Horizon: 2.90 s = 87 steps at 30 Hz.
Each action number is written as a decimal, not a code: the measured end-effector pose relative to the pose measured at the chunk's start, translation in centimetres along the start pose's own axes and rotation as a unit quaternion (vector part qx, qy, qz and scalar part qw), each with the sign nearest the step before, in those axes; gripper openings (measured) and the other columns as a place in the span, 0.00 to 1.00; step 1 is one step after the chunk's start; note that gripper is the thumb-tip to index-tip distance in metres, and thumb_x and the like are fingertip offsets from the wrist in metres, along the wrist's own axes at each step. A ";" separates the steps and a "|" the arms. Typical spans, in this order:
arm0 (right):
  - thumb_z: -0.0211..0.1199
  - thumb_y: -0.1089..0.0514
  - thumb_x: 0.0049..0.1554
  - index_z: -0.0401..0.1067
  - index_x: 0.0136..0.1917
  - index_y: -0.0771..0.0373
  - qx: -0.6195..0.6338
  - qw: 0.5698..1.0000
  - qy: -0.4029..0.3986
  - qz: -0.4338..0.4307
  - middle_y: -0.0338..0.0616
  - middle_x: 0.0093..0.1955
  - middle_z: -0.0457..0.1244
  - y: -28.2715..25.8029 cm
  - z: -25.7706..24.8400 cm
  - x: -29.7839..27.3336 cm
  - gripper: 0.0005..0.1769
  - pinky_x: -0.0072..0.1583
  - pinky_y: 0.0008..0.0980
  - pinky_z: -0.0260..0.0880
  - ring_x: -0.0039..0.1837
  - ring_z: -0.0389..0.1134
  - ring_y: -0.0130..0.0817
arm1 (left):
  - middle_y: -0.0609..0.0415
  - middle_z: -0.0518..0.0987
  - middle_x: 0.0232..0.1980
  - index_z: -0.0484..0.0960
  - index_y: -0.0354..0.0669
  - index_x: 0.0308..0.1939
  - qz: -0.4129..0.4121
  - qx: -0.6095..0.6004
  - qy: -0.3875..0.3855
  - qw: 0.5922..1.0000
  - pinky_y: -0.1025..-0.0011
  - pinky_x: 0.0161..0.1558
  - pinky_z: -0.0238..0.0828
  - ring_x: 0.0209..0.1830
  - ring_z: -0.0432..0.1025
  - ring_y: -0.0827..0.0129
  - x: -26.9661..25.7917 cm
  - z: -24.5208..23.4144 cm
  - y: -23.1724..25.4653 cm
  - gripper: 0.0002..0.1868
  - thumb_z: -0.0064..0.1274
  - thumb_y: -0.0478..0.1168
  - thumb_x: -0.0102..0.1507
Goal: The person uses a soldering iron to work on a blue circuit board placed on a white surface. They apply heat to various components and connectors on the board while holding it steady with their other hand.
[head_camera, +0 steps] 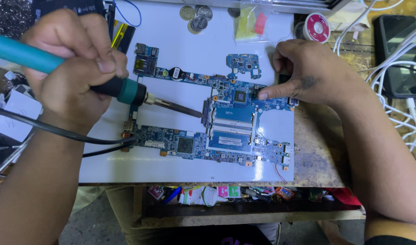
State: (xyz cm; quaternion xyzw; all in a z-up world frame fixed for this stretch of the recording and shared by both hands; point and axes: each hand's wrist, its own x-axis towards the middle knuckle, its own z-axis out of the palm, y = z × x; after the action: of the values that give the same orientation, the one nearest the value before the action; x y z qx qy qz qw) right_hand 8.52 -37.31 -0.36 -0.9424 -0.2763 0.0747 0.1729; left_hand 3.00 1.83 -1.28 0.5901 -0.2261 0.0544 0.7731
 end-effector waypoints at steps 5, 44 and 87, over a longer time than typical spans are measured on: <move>0.79 0.36 0.42 0.68 0.40 0.64 0.009 1.000 0.006 0.029 0.51 0.32 0.61 0.1 0.1 -0.1 0.34 0.38 0.44 0.61 0.35 0.64 0.46 | 0.47 0.72 0.33 0.66 0.38 0.34 0.004 0.010 0.009 1.000 0.72 0.35 0.74 0.23 0.66 0.70 0.1 0.5 0.2 0.09 0.42 0.22 0.63; 0.78 0.34 0.48 0.68 0.34 0.66 -0.038 0.997 0.060 0.010 0.47 0.29 0.61 0.8 1.4 0.3 0.34 0.37 0.40 0.63 0.32 0.64 0.39 | 0.49 0.63 0.29 0.62 0.33 0.32 0.066 0.010 -0.030 0.997 0.75 0.27 0.56 0.20 0.52 0.74 0.6 0.2 -0.6 0.09 0.43 0.22 0.65; 0.75 0.52 0.44 0.75 0.53 0.63 -0.037 0.994 -0.104 -0.022 0.46 0.45 0.70 -12.1 0.6 7.7 0.25 0.52 0.41 0.72 0.48 0.73 0.44 | 0.45 0.69 0.37 0.67 0.33 0.43 0.047 -0.104 0.049 0.992 0.66 0.32 0.65 0.25 0.60 0.63 -0.4 -1.4 -1.1 0.04 0.43 0.23 0.69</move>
State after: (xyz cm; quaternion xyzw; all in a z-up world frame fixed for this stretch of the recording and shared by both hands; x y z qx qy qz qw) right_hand 8.83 -23.41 3.12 -0.9288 -0.3163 0.1586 0.1101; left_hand 3.45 2.93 -2.67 0.4919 -0.2196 0.0962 0.8370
